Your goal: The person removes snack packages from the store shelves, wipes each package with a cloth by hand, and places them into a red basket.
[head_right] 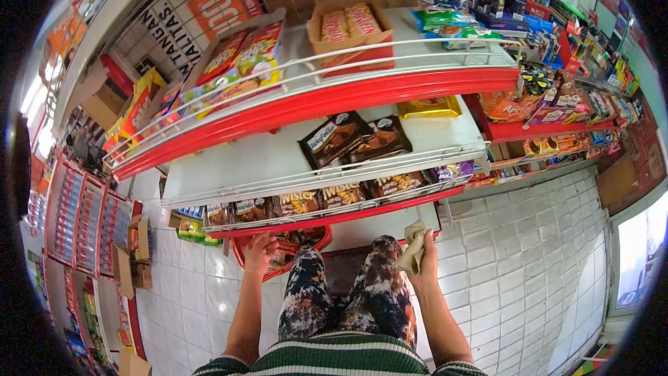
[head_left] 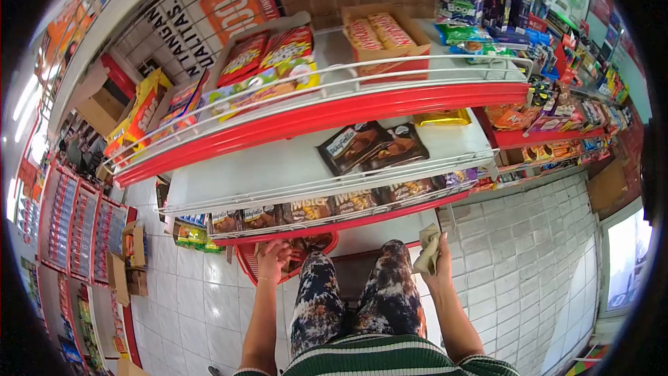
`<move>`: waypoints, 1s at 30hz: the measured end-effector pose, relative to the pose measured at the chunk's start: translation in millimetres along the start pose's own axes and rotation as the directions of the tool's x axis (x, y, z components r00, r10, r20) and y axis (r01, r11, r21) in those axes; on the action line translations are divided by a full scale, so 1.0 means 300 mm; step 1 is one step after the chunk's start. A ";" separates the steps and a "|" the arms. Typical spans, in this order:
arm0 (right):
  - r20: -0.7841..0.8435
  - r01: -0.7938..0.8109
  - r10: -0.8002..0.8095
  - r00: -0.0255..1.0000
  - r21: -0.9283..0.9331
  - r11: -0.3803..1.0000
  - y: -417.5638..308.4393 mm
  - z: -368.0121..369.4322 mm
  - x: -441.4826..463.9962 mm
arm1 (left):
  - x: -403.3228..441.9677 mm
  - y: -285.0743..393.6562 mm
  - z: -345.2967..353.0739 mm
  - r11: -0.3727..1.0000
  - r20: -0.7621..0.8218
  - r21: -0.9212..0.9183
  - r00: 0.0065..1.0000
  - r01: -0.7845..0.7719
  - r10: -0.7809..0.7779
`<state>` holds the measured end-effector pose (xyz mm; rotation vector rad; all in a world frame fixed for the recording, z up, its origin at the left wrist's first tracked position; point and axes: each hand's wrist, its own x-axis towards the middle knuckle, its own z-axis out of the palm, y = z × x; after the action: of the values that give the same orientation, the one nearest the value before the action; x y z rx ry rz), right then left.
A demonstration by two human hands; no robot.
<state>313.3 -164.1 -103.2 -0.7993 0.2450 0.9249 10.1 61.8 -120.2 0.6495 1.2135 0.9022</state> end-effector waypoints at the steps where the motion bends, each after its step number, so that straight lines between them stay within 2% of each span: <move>1: 0.044 -0.052 0.051 0.998 0.031 0.998 -0.015 -0.028 0.010 | -0.082 0.075 0.090 1.000 0.001 0.009 1.000 -0.004 0.004; 2: 0.087 -0.108 0.103 0.991 0.058 0.992 -0.023 -0.049 0.018 | -0.154 0.146 0.173 0.980 0.170 0.120 0.975 -0.161 0.140; 3: 0.070 -0.098 0.095 0.993 0.044 0.994 -0.026 -0.062 0.028 | -0.210 0.212 0.247 0.924 0.344 0.201 0.906 -0.325 0.244; 5: 0.051 -0.108 0.105 0.993 0.049 0.993 -0.043 -0.050 0.003 | -0.279 0.354 0.385 0.699 0.364 0.419 0.813 -0.579 0.455; 6: 0.039 -0.111 0.109 0.993 0.047 0.993 -0.052 -0.037 0.000 | -0.255 0.393 0.449 0.433 0.411 0.496 0.643 -0.753 0.647; 7: -0.037 -0.130 0.134 0.990 0.107 0.986 -0.075 0.019 -0.036 | -0.230 0.432 0.511 0.120 0.477 0.542 0.422 -0.832 0.771; 9: 0.010 -0.141 0.141 0.990 0.091 0.986 -0.073 -0.038 -0.024 | -0.146 0.498 0.615 -0.340 0.672 0.587 0.207 -0.735 0.712; 11: 0.057 -0.126 0.122 0.991 0.078 0.989 -0.096 -0.055 -0.068 | -0.006 0.521 0.657 -0.352 0.715 0.670 0.443 -0.654 0.540; 12: 0.065 -0.120 0.115 0.991 0.083 0.989 -0.110 -0.065 -0.086 | 0.025 0.534 0.685 -0.357 0.719 0.665 0.433 -0.656 0.544; 13: 0.068 -0.097 0.091 0.994 0.091 0.991 -0.123 -0.072 -0.103 | 0.048 0.548 0.717 -0.112 0.624 0.779 0.743 -0.617 0.243; 14: 0.070 -0.073 0.066 0.995 0.102 0.992 -0.129 -0.085 -0.115 | 0.064 0.553 0.743 0.077 0.465 0.885 0.872 -0.459 -0.152; 16: 0.021 -0.041 0.038 0.999 0.165 0.985 -0.128 -0.154 -0.096 | 0.080 0.527 0.765 0.098 0.475 0.880 0.862 -0.465 -0.179; 19: 0.013 -0.016 0.014 1.000 0.173 0.985 -0.164 -0.195 -0.150 | 0.093 0.525 0.780 0.239 0.393 0.909 0.892 -0.341 -0.223; 20: 0.008 -0.010 0.008 1.000 0.184 0.983 -0.168 -0.191 -0.163 | 0.105 0.516 0.780 0.229 0.398 0.909 0.889 -0.349 -0.227; 22: -0.012 0.003 0.000 1.000 0.242 0.970 -0.171 -0.171 -0.181 | 0.119 0.506 0.776 0.682 0.403 0.716 0.886 -0.150 -0.229; 23: 0.003 0.001 -0.002 1.000 0.253 0.968 -0.164 -0.172 -0.180 | 0.131 0.512 0.779 0.805 0.430 0.592 0.859 -0.038 -0.276; 24: 0.005 0.007 -0.008 1.000 0.256 0.967 -0.158 -0.173 -0.179 | 0.112 0.516 0.786 0.804 0.436 0.592 0.857 -0.044 -0.274; 25: 0.008 0.000 -0.002 1.000 0.271 0.963 -0.160 -0.158 -0.193 | 0.086 0.527 0.793 0.928 0.589 0.363 0.793 -0.083 -0.159; 26: 0.021 -0.007 0.001 1.000 0.288 0.957 -0.156 -0.154 -0.192 | 0.070 0.531 0.795 0.990 0.700 0.103 0.714 -0.101 0.000; 28: 0.021 0.031 -0.040 0.999 0.321 0.946 -0.166 -0.114 -0.208 | 0.022 0.560 0.784 0.997 0.735 0.054 0.678 -0.063 0.003; 30: 0.021 0.064 -0.077 0.997 0.352 0.934 -0.176 -0.061 -0.214 | -0.091 0.563 0.756 0.993 0.740 -0.116 0.663 -0.033 0.109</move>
<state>318.9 -235.0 -56.3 -0.4578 0.3387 0.7966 187.4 133.7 89.8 0.8828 0.3910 0.6332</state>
